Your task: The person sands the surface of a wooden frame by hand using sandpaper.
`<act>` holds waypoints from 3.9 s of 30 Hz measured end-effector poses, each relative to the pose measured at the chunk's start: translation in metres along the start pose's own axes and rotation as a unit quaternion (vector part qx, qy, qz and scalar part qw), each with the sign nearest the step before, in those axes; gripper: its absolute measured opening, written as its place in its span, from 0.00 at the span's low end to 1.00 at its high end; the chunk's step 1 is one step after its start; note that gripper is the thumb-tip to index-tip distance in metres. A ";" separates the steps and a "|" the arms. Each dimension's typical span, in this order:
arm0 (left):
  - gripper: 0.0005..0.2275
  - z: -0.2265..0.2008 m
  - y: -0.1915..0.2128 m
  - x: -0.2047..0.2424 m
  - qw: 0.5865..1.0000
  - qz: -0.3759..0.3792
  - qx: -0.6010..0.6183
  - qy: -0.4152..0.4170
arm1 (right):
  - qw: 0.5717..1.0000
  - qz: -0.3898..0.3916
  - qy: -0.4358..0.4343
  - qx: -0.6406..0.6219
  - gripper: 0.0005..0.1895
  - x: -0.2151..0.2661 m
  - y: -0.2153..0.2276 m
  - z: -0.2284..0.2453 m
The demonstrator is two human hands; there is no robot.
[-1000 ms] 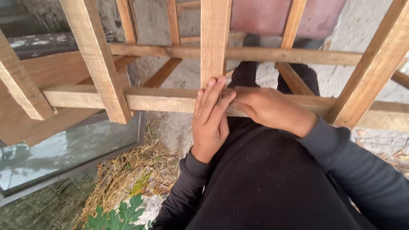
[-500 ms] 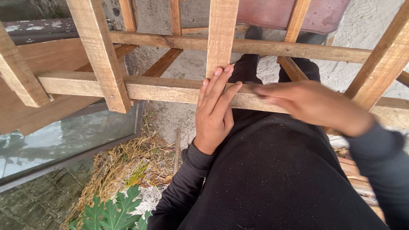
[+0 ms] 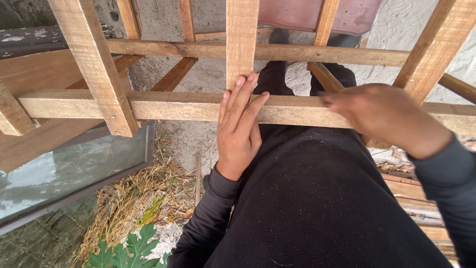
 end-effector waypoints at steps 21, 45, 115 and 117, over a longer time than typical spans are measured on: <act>0.22 0.002 -0.002 0.001 1.000 -0.015 -0.021 -0.001 | 0.999 -0.010 0.026 0.039 0.26 0.010 -0.002 -0.011; 0.16 -0.041 -0.036 -0.008 0.996 0.076 -0.004 -0.053 | 0.998 0.027 -0.040 -0.033 0.23 0.014 -0.005 -0.011; 0.40 -0.069 -0.129 0.008 0.958 0.240 -0.056 -0.148 | 0.981 -0.127 0.011 0.149 0.22 0.048 0.034 0.018; 0.41 -0.074 -0.129 0.008 0.963 0.221 -0.051 -0.149 | 0.978 -0.125 0.021 0.166 0.19 0.050 0.038 0.021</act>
Point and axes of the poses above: each hand's wrist, its own x-axis away from the middle knuckle, its own y-axis out of the back of the hand, z = x × y, the point moved 10 cm from there along -x, towards the middle knuckle, and after that the axes turned 7 degrees about -z, right-handed, at the moved point
